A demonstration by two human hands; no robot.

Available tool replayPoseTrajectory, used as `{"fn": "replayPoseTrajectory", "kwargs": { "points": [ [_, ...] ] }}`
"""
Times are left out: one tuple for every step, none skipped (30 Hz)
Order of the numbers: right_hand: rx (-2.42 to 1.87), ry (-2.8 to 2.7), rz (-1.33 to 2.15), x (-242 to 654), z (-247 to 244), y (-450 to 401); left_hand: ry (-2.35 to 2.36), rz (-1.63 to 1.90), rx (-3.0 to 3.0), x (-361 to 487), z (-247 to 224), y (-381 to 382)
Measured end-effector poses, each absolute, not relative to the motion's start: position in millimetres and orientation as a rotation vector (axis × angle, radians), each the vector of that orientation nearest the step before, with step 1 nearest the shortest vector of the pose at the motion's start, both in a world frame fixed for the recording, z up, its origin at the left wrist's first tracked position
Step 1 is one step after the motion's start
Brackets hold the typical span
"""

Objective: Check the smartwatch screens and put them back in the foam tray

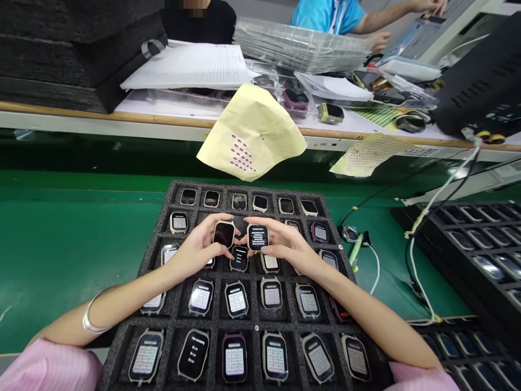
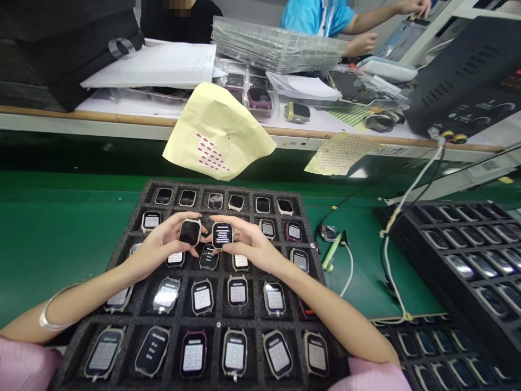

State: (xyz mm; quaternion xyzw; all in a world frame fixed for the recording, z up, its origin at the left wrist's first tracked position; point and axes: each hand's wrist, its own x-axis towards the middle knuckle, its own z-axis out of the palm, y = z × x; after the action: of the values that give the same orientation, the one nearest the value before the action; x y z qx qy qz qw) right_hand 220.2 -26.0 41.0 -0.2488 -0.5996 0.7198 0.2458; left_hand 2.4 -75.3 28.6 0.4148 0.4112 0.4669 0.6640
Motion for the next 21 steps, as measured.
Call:
{"fn": "replayPoseTrajectory", "kwargs": {
  "points": [
    [-0.702,-1.633,1.944,220,41,-26,0.932,1.058,0.936,3,29,-75],
    [-0.729,-1.633,1.913,219,41,-27,0.932,1.059,0.937,3,29,-76],
    [-0.758,-1.636,1.876,218,41,-27,0.931,1.059,0.941,3,29,-76],
    [-0.785,-1.639,1.841,217,41,-28,0.930,1.057,0.945,3,30,-76],
    [-0.803,-1.638,1.814,216,41,-29,0.929,1.054,0.949,3,30,-76],
    [-0.810,-1.634,1.797,216,40,-29,0.928,1.051,0.953,3,30,-76],
    [-0.808,-1.632,1.789,215,40,-30,0.926,1.051,0.955,3,30,-76],
    [-0.800,-1.638,1.788,215,40,-31,0.926,1.052,0.956,3,30,-76],
    [-0.786,-1.655,1.786,216,39,-31,0.928,1.053,0.954,3,31,-76],
    [-0.765,-1.681,1.782,216,39,-31,0.931,1.051,0.950,3,31,-76],
    [-0.742,-1.713,1.774,216,39,-31,0.935,1.050,0.944,3,32,-77],
    [-0.723,-1.744,1.760,216,39,-31,0.940,1.050,0.938,4,32,-77],
    [-0.709,-1.771,1.742,216,39,-30,0.943,1.060,0.932,4,32,-77],
    [-0.706,-1.798,1.719,216,39,-28,0.944,1.078,0.931,4,32,-77],
    [-0.714,-1.828,1.689,214,39,-26,0.943,1.107,0.934,4,31,-78],
    [-0.727,-1.862,1.647,213,38,-22,0.942,1.146,0.939,4,31,-78],
    [-0.737,-1.898,1.590,210,38,-17,0.943,1.193,0.944,3,30,-77],
    [-0.740,-1.938,1.523,208,37,-11,0.948,1.242,0.947,3,30,-77],
    [-0.740,-1.985,1.443,204,35,-4,0.954,1.288,0.947,3,30,-77],
    [-0.737,-2.043,1.351,201,33,3,0.959,1.326,0.945,3,29,-77],
    [-0.730,-2.111,1.250,197,31,10,0.959,1.351,0.943,2,29,-77]
  ]
}}
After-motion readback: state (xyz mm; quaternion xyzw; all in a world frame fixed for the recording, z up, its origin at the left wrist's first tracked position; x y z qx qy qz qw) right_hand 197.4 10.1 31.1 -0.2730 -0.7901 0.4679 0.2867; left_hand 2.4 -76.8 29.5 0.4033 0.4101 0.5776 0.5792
